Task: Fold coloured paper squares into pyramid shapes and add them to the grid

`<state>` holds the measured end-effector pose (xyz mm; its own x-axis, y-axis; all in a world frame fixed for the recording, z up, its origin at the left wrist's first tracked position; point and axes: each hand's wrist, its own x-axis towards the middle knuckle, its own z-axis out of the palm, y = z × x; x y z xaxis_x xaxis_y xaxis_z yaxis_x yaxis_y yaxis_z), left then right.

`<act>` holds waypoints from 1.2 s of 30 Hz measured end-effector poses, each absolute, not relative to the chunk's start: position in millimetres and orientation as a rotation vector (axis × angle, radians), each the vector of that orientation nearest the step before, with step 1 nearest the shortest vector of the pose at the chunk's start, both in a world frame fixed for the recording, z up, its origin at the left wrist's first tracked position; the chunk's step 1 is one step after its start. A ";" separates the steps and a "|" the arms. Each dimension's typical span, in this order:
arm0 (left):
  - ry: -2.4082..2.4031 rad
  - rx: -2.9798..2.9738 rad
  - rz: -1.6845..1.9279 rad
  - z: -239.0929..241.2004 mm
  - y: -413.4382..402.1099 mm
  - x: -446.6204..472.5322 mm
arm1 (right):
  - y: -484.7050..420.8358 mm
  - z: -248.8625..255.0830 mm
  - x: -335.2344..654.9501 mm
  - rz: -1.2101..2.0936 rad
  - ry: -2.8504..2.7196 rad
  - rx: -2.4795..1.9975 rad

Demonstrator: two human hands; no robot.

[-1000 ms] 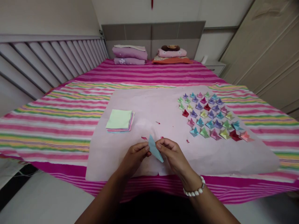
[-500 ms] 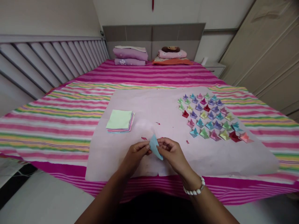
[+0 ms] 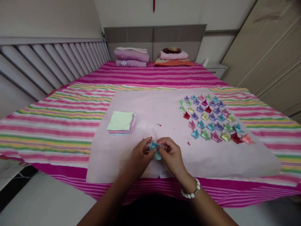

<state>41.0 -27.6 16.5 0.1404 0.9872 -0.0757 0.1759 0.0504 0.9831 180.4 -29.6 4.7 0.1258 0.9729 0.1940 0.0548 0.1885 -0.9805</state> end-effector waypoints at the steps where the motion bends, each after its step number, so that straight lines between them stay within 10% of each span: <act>1: 1.244 1.369 0.970 16.5 -26.6 39.4 | -28.8 4.2 181.2 1.027 -1.169 -1.153; 14: 1.275 2.208 0.952 22.2 -27.5 16.8 | -26.9 3.6 180.2 1.130 -1.032 -1.177; 36: 1.272 1.334 1.009 19.1 -29.4 41.9 | -34.9 4.6 173.7 0.787 -1.375 -1.156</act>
